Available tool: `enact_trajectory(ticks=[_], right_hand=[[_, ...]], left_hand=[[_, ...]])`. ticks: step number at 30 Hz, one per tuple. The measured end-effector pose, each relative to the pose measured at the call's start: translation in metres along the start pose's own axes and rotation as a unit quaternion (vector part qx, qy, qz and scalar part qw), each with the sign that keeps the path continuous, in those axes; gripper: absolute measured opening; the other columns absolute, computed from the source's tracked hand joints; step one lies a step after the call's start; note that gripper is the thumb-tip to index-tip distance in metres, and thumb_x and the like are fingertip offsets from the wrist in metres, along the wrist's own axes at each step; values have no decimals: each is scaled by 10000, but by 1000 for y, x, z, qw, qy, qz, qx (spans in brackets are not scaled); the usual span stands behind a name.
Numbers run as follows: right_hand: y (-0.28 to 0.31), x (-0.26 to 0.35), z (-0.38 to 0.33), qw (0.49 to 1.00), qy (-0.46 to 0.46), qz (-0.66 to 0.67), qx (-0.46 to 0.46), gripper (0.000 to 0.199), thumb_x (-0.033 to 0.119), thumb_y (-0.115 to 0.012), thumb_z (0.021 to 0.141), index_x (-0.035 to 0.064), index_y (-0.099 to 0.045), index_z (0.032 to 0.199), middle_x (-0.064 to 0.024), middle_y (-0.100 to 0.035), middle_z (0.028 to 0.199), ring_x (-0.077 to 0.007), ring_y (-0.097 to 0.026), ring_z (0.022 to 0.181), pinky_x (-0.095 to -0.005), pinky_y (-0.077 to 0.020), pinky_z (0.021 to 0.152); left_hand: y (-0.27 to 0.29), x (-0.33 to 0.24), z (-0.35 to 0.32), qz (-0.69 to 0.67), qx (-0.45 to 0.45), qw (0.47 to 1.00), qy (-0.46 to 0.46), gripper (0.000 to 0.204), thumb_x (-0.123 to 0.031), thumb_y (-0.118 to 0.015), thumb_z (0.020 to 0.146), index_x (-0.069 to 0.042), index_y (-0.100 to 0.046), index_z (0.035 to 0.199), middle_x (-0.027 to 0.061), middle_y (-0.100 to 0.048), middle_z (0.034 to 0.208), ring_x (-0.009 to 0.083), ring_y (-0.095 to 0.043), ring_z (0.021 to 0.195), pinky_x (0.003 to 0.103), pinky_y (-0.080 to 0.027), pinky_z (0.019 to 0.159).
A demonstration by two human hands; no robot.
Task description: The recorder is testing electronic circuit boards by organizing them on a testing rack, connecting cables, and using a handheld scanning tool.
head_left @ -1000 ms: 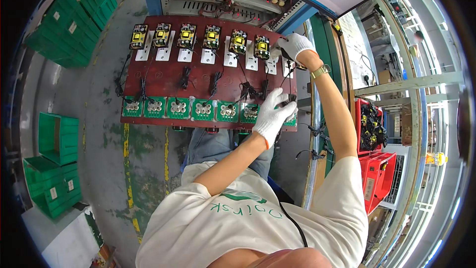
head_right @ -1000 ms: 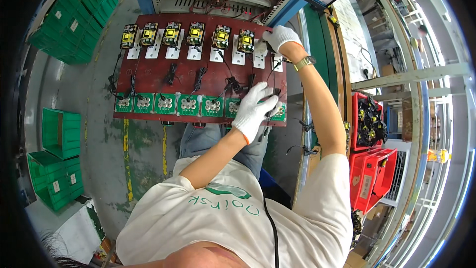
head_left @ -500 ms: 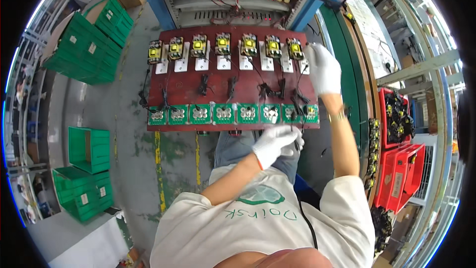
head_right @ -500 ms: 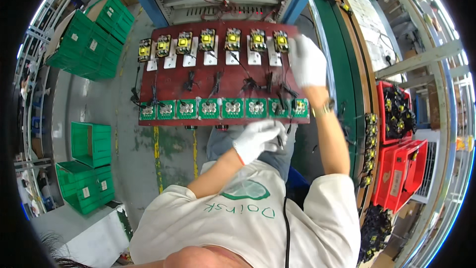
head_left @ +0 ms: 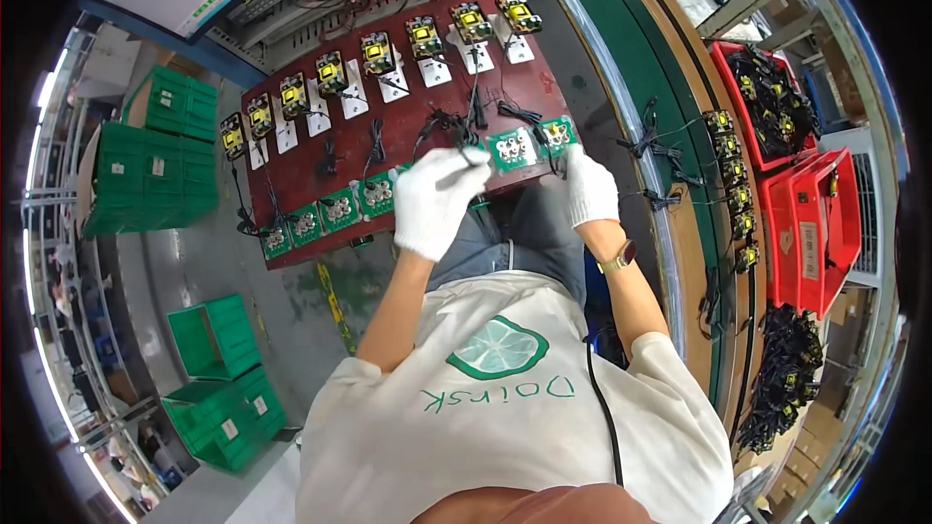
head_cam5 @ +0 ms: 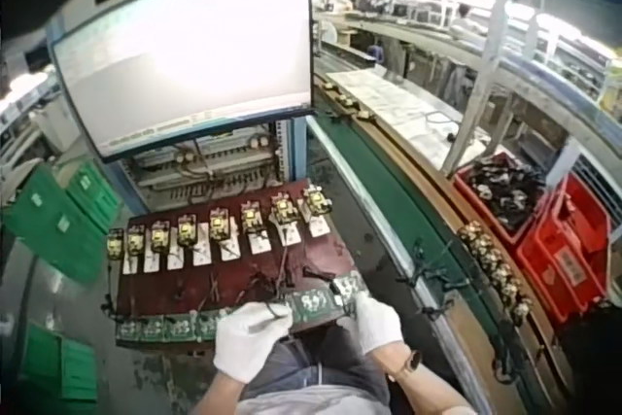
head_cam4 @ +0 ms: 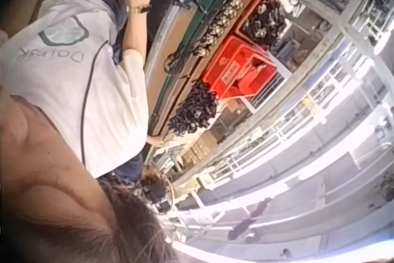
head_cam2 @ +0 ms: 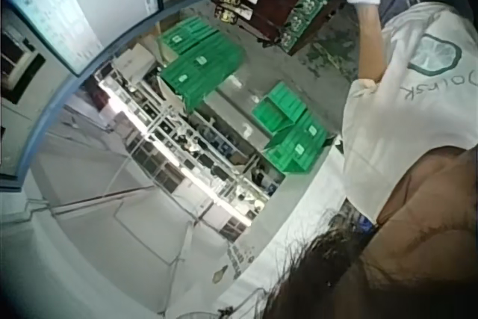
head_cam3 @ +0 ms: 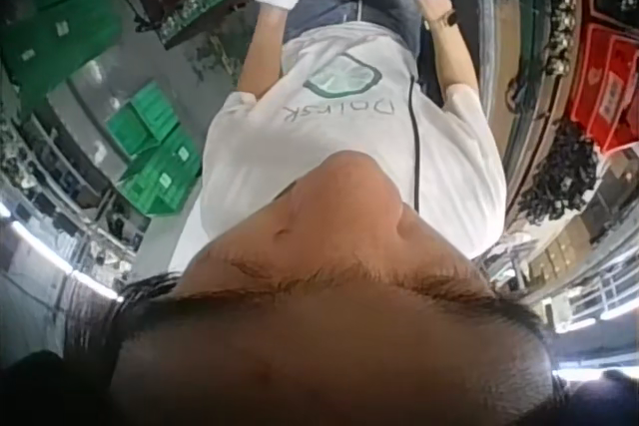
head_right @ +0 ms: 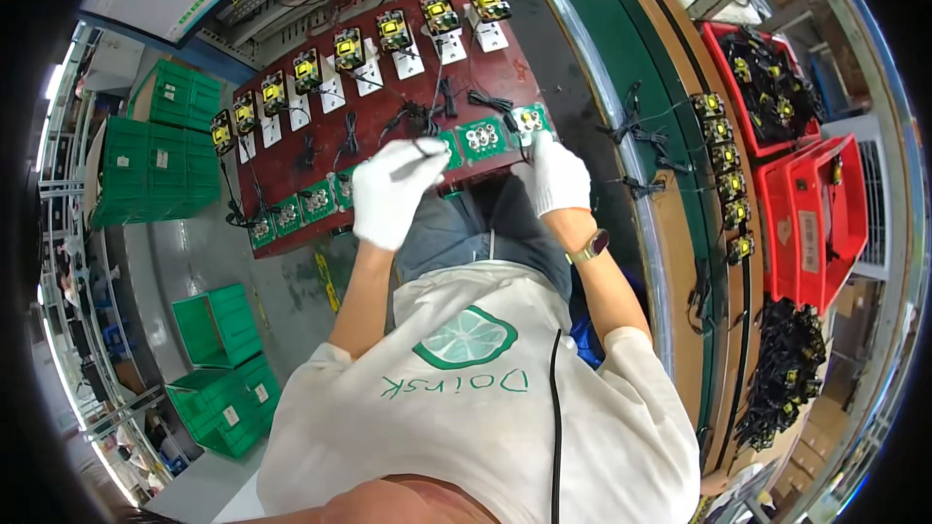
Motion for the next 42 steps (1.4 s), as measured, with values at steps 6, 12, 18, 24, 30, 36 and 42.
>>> enact_trajectory(ticks=[6, 12, 18, 24, 30, 36, 42], right_hand=[[-3, -17, -2, 998, -47, 31, -2, 251, 175, -803, 821, 33, -626, 929, -138, -722, 832, -394, -669, 655, -441, -539, 649], [21, -45, 7, 857, -205, 471, 31, 232, 60, -763, 875, -24, -694, 1080, -116, -770, 902, -246, -693, 653, -332, -552, 634], [41, -59, 37, 729, -220, 647, -17, 304, 26, -758, 908, -77, -729, 1193, -95, -786, 905, -116, -683, 699, -230, -540, 632], [33, -50, 58, 897, -141, 418, 2, 277, 73, -798, 891, -56, -767, 1134, -86, -791, 882, -131, -691, 695, -238, -548, 643], [18, -44, 67, 966, -9, 239, -95, 209, 154, -810, 857, 49, -826, 1037, -57, -799, 864, -182, -715, 679, -289, -559, 667], [12, -42, 64, 982, 92, 131, -100, 275, 134, -821, 851, 40, -802, 1109, -55, -807, 956, -193, -703, 718, -290, -565, 722], [21, -23, 46, 970, 139, 76, -186, 229, 137, -819, 849, 46, -798, 1058, -71, -789, 972, -265, -711, 799, -324, -568, 777]], left_hand=[[-41, 11, 54, 132, 14, 991, -11, 174, -64, -782, 865, 0, -828, 1020, 54, -789, 829, 134, -685, 637, 238, -520, 605], [-60, 21, 58, 193, 51, 978, 54, 206, -86, -783, 857, -48, -839, 1053, 41, -799, 797, 141, -654, 587, 263, -506, 580], [-67, 33, 58, 310, 8, 943, -121, 179, -136, -798, 847, -68, -840, 1008, 50, -806, 819, 199, -652, 566, 307, -514, 591], [-75, 52, 45, 360, -38, 919, -155, 186, -167, -804, 850, -49, -819, 993, 64, -806, 849, 250, -674, 591, 337, -525, 611], [-78, 52, 41, 387, -67, 904, -172, 201, -155, -790, 865, -42, -797, 1030, 87, -803, 879, 276, -699, 637, 355, -539, 633], [-76, 39, -17, 280, -134, 943, -119, 219, -61, -791, 849, -35, -799, 1066, 109, -805, 928, 279, -715, 681, 362, -561, 672], [-40, 85, -138, 229, -10, 973, 16, 176, -125, -784, 880, -13, -807, 1013, 108, -813, 971, 290, -733, 752, 354, -575, 717]])
Point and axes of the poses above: each hand's wrist, its own z-axis towards the middle knuckle, its own y-axis out of the back of the hand, x = y × z, the point moved 1 cm from there along z, towards the middle knuckle
